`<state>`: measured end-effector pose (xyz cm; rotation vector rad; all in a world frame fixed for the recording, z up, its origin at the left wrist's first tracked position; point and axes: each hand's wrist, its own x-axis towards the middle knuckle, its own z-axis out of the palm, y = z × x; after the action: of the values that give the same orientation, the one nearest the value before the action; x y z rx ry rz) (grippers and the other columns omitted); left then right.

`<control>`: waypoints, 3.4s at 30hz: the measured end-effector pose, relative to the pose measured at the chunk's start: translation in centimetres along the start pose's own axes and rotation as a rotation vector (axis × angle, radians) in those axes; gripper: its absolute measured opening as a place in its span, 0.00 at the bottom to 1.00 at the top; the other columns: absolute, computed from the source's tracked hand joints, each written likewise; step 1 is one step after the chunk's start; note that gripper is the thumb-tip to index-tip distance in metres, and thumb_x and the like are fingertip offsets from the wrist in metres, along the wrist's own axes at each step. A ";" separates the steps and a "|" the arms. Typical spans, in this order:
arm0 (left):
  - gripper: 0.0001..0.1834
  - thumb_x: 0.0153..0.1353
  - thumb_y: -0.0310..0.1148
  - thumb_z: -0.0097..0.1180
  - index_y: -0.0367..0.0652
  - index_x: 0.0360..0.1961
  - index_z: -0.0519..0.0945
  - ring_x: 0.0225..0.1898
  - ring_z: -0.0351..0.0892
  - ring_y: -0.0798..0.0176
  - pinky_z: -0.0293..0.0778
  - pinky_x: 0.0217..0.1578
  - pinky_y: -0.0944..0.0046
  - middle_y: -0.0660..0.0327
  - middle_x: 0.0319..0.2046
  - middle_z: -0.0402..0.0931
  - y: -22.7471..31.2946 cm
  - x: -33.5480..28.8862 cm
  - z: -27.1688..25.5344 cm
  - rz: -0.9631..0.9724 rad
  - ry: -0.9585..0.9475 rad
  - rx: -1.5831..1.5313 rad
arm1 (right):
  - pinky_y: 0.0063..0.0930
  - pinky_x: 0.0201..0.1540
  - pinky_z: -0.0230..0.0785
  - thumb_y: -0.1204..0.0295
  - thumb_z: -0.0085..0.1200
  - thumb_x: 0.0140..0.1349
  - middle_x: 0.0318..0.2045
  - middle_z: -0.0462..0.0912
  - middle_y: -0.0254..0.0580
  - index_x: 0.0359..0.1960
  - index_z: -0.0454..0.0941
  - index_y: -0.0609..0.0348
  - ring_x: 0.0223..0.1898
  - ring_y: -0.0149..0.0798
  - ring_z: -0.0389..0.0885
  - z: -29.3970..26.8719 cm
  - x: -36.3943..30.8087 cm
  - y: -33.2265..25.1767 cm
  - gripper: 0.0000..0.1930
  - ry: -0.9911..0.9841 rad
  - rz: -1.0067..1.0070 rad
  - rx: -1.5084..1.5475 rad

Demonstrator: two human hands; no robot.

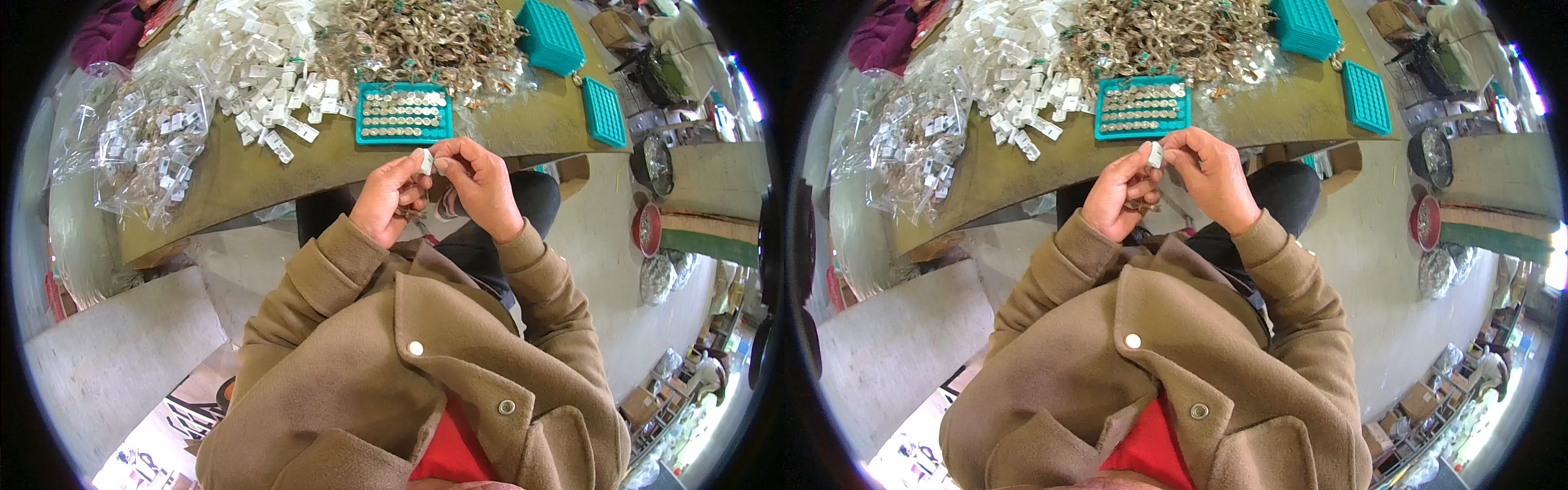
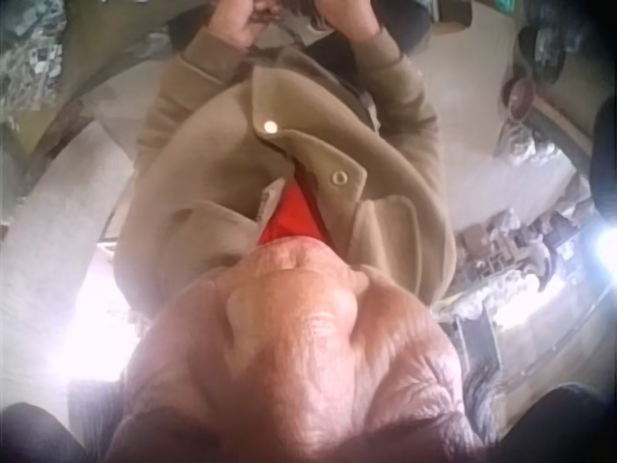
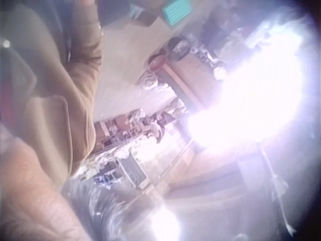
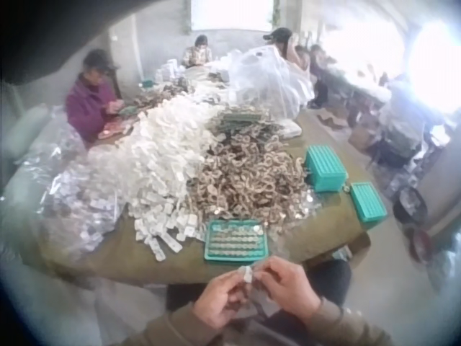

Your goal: The person repeatedly picks small white plastic housings and metal contacts from a teal tray, inserts the contacts into the housings, and places the assembled units on the table. The process is repeated continuously with both hands.

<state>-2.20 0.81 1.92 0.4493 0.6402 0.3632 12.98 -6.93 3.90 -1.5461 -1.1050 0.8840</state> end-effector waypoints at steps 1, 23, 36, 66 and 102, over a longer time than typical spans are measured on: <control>0.13 0.69 0.42 0.53 0.44 0.37 0.77 0.18 0.56 0.80 0.61 0.26 0.74 0.72 0.26 0.71 0.0 -0.1 -0.1 0.011 -0.021 -0.025 | 0.24 0.34 0.70 0.81 0.53 0.62 0.32 0.81 0.42 0.38 0.77 0.64 0.29 0.32 0.76 0.2 0.2 -0.1 0.04 -0.015 -0.016 -0.024; 0.09 0.71 0.39 0.47 0.46 0.40 0.72 0.26 0.66 0.76 0.66 0.26 0.74 0.69 0.28 0.69 5.4 -2.7 -2.6 0.305 0.116 0.025 | 0.40 0.42 0.74 0.72 0.58 0.58 0.33 0.82 0.44 0.39 0.81 0.57 0.39 0.49 0.81 3.0 13.4 -4.7 0.08 0.059 -0.706 -0.782; 0.09 0.66 0.34 0.55 0.40 0.43 0.79 0.21 0.63 0.79 0.57 0.20 0.77 0.69 0.25 0.73 9.6 -4.2 -4.9 0.594 0.229 0.065 | 0.17 0.37 0.73 0.71 0.54 0.63 0.28 0.84 0.36 0.42 0.82 0.67 0.30 0.23 0.80 4.6 18.5 -9.7 0.12 0.021 -0.376 0.095; 0.04 0.64 0.25 0.56 0.41 0.39 0.77 0.21 0.68 0.81 0.58 0.17 0.77 0.69 0.26 0.76 2.4 -4.1 -2.8 0.723 0.350 0.327 | 0.14 0.30 0.65 0.77 0.58 0.63 0.28 0.79 0.28 0.39 0.80 0.62 0.26 0.20 0.71 8.1 4.3 -3.2 0.04 -0.175 0.190 0.484; 0.15 0.70 0.37 0.52 0.43 0.53 0.79 0.31 0.74 0.80 0.69 0.25 0.78 0.70 0.38 0.80 5.7 -5.0 -4.7 0.341 0.265 0.227 | 0.17 0.27 0.59 0.74 0.56 0.63 0.22 0.74 0.29 0.32 0.75 0.57 0.22 0.22 0.67 9.7 3.7 -1.5 0.03 -0.175 0.356 0.825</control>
<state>-10.00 4.69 3.85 0.7386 0.8691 0.6849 4.83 -0.33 3.04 -0.9779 -0.4554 1.5053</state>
